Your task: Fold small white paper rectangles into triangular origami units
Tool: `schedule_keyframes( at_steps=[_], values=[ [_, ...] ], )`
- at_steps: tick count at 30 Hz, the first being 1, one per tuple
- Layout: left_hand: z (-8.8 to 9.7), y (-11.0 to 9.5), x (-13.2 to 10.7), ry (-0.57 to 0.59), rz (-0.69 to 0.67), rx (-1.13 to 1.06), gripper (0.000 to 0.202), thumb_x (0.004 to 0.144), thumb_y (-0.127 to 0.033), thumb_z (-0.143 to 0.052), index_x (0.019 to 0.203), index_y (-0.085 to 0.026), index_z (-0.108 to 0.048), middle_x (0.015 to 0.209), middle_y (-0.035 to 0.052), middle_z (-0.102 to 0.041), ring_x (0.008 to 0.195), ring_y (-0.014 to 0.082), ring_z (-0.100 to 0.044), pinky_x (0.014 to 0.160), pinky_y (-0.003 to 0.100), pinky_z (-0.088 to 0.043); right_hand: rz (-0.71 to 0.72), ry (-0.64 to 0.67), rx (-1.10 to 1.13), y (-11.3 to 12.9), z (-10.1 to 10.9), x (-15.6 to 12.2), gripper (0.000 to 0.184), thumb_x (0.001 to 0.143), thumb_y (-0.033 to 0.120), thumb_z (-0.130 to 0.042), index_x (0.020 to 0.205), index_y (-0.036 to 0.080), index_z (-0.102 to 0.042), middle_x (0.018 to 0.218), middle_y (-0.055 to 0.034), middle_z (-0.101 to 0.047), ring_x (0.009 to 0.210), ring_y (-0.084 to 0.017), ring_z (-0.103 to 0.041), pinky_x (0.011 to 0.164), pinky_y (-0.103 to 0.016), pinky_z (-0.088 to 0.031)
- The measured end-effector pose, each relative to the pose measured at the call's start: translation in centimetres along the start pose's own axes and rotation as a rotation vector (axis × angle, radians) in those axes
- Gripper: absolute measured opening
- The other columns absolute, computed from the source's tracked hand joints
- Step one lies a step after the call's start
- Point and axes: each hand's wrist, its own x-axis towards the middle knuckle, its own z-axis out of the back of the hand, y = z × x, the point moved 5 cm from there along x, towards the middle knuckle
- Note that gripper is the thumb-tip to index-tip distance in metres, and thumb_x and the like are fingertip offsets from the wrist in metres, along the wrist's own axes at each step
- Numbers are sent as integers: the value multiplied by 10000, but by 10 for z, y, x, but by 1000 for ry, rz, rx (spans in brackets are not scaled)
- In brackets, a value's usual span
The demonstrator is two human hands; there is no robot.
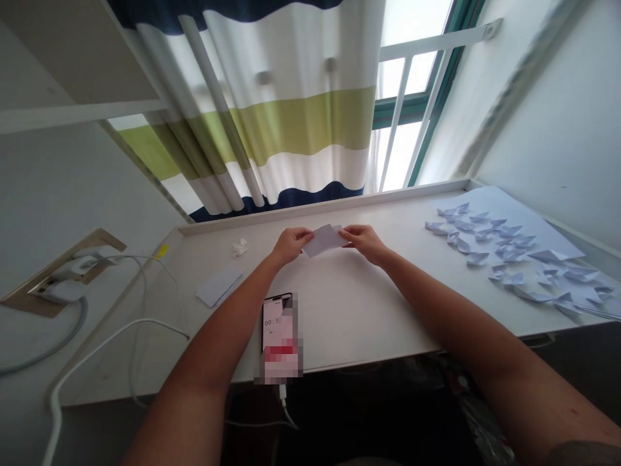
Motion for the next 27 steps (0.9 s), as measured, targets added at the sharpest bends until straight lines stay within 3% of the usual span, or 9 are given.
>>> schedule_keyframes(
  at_steps=[3,5,7,11,14,17,22,27],
  values=[
    [15,12,13,-140,-3,83,360,939,-505,-700,1051,-196,-848,886,62,-825,727,216,-727,579,288,-571,104,-184,-39,-4,25,10,492,745,663,-900,843,192,-799,883,-72,-802,874,-236,-741,807,-389,-631],
    [25,14,19,-263,-81,200,276,970,-412,-684,1086,-227,-853,1072,68,-854,958,258,-786,788,335,-637,246,-313,-167,-1,41,13,427,791,612,-864,851,193,-813,927,-81,-804,912,-256,-739,823,-393,-612],
    [25,16,24,-222,-117,280,239,963,-345,-691,1106,-245,-854,1261,65,-830,1197,286,-761,988,384,-624,356,-329,-296,3,46,12,340,829,538,-829,868,200,-828,959,-86,-795,910,-258,-736,802,-390,-599],
    [9,23,23,63,-61,345,329,872,-330,-786,1177,-221,-842,1399,92,-774,1346,316,-701,1204,444,-512,507,-167,-471,9,30,-1,155,915,361,-742,918,238,-838,999,-73,-789,933,-242,-737,839,-382,-599],
    [6,19,7,58,-57,310,485,905,-434,-753,1327,-197,-785,1470,123,-729,1405,335,-657,1252,485,-458,561,78,-601,8,1,-18,119,938,247,-712,918,232,-828,1011,-78,-798,928,-233,-748,899,-378,-592],
    [1,13,-18,73,-59,209,555,942,-511,-695,1389,-188,-745,1498,137,-709,1429,336,-636,1227,495,-479,496,291,-709,2,-26,-32,137,948,194,-691,932,224,-824,1023,-76,-814,911,-224,-755,854,-343,-583],
    [2,-3,-57,39,-76,169,492,983,-509,-645,1333,-186,-766,1456,132,-736,1406,321,-652,1256,497,-443,402,333,-737,5,-44,-45,145,935,162,-685,910,208,-821,985,-67,-835,857,-207,-759,832,-333,-594],
    [24,-18,-92,58,-110,266,557,916,-467,-751,1421,-235,-720,1526,103,-692,1461,331,-602,1276,516,-417,371,350,-566,15,-65,-62,127,952,261,-705,932,202,-816,953,-74,-843,873,-231,-785,852,-387,-635]
  ],
)
